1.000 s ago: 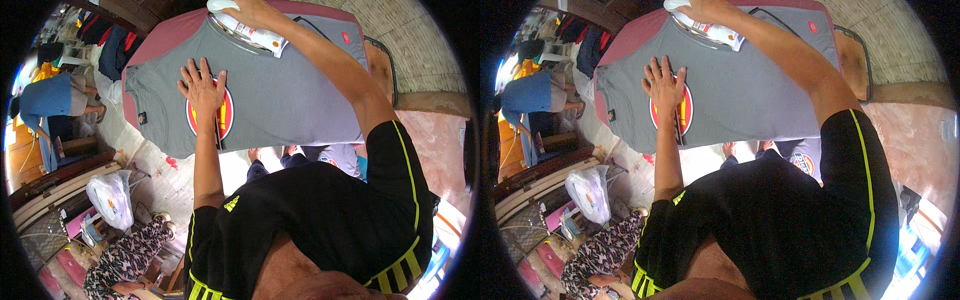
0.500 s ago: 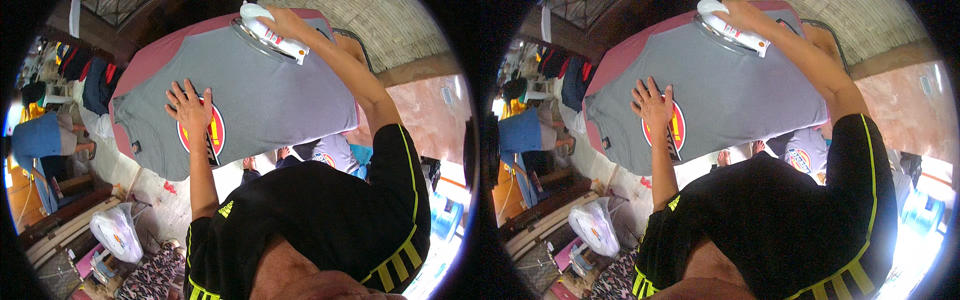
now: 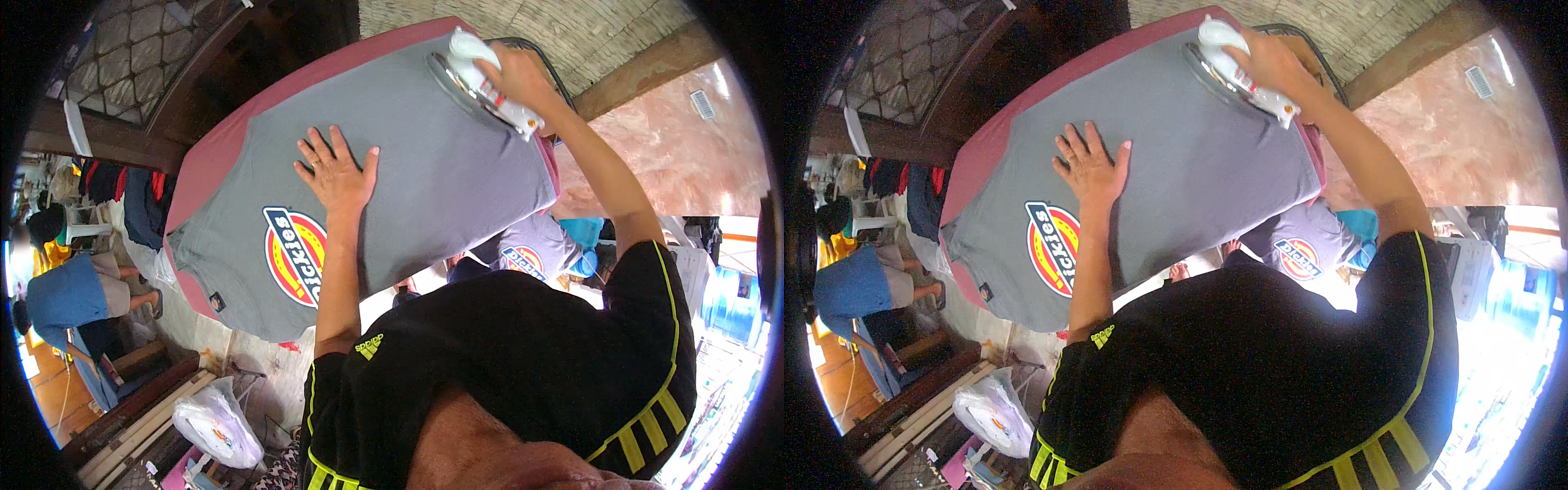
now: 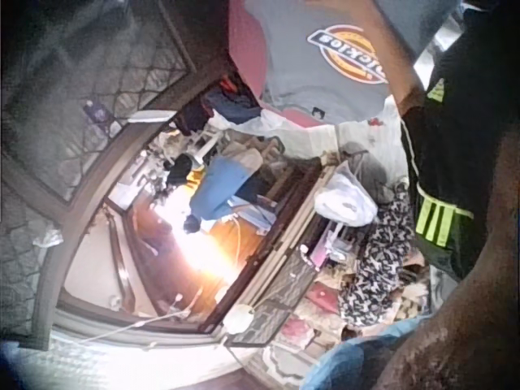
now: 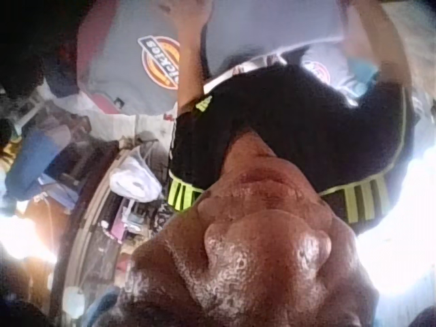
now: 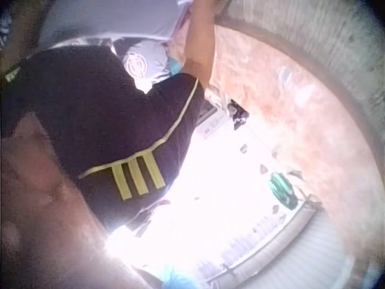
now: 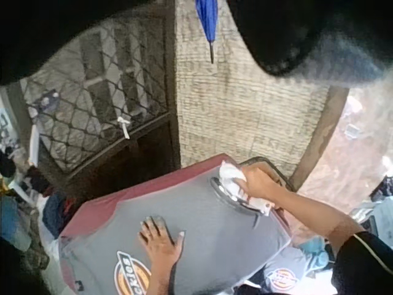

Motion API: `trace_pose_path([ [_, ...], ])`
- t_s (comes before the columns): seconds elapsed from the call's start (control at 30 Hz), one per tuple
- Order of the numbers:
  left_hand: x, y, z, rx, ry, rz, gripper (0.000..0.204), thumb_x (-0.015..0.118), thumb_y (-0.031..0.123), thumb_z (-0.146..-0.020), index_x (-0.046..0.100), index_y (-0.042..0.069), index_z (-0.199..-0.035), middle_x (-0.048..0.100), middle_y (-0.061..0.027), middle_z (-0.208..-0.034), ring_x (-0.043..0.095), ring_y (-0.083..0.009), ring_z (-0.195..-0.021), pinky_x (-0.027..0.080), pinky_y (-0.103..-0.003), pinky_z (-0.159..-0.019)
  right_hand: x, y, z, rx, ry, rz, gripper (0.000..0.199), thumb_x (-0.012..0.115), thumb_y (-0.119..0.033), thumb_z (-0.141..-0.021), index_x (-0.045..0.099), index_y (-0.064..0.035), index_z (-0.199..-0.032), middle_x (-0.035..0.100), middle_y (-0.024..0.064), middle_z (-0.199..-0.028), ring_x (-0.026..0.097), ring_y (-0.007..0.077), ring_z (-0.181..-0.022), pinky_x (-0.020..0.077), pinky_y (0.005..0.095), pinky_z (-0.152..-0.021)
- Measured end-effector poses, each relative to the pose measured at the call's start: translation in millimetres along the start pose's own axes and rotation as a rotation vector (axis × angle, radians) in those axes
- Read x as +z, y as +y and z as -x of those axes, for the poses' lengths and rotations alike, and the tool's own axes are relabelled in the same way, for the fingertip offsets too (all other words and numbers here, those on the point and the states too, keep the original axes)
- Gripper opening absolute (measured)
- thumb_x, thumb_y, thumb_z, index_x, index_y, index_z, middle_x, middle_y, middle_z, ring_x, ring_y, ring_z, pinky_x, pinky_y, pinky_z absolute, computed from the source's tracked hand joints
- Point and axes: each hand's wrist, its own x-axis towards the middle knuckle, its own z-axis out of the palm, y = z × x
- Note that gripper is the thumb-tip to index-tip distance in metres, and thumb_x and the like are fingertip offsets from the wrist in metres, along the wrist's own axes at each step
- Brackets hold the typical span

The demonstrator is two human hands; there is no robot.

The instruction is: The person irons a grey Dickies t-shirt on a pink ironing board using a white electric iron. They smooth the fabric with their hands, iron the front and back, and flip the shirt to ensure all areas are pressed. The person folds the shirt at the end of the process.

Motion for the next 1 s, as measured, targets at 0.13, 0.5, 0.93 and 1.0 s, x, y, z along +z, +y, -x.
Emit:
trace_pose_path([
  [0.13, -8, 3, -1, 0.002, -0.001, -0.047, 0.084, 0.047, 0.066, -0.09, 0.037, 0.009, -0.15, 0.024, -0.0239, -0.158, 0.015, -0.0436, -0.148, 0.01, -0.063, -0.116, 27, 51, -72, 0.023, 0.193, -0.04, 0.047, 0.058, -0.04, -0.094, 0.062, 0.0047, -0.105, 0.065, 0.0317, -0.091, 0.065, 0.0471, -0.087, 0.0502, 0.0524, -0.076],
  [0.5, -4, 20, 27, -0.072, -0.035, -0.066, 0.084, 0.05, 0.064, -0.089, 0.037, 0.01, -0.151, 0.022, -0.0238, -0.16, 0.015, -0.0447, -0.148, 0.009, -0.065, -0.114, 2, 18, -7, -0.06, -0.064, -0.183, 0.039, 0.056, -0.034, -0.095, 0.064, 0.0037, -0.102, 0.067, 0.0308, -0.087, 0.067, 0.0439, -0.083, 0.053, 0.0508, -0.073],
  [0.93, -41, 105, 159, -0.157, -0.077, 0.159, 0.064, 0.058, 0.051, -0.09, 0.051, 0.013, -0.14, 0.033, -0.02, -0.153, 0.023, -0.0434, -0.144, 0.017, -0.066, -0.109, -5, -74, 92, -0.42, -0.47, -0.558, 0.035, 0.063, -0.032, -0.095, 0.052, 0.0006, -0.101, 0.061, 0.0311, -0.076, 0.062, 0.05, -0.077, 0.0462, 0.0528, -0.064],
  [1.0, -48, 76, 150, -0.198, 0.06, 0.117, 0.048, 0.061, 0.041, -0.091, 0.06, 0.013, -0.13, 0.044, -0.0159, -0.145, 0.037, -0.0382, -0.136, 0.026, -0.059, -0.106, 9, -112, 59, -0.499, -0.463, -0.513, 0.037, 0.061, -0.035, -0.095, 0.053, 0.0008, -0.101, 0.062, 0.0309, -0.076, 0.062, 0.0491, -0.074, 0.0463, 0.0532, -0.064],
])
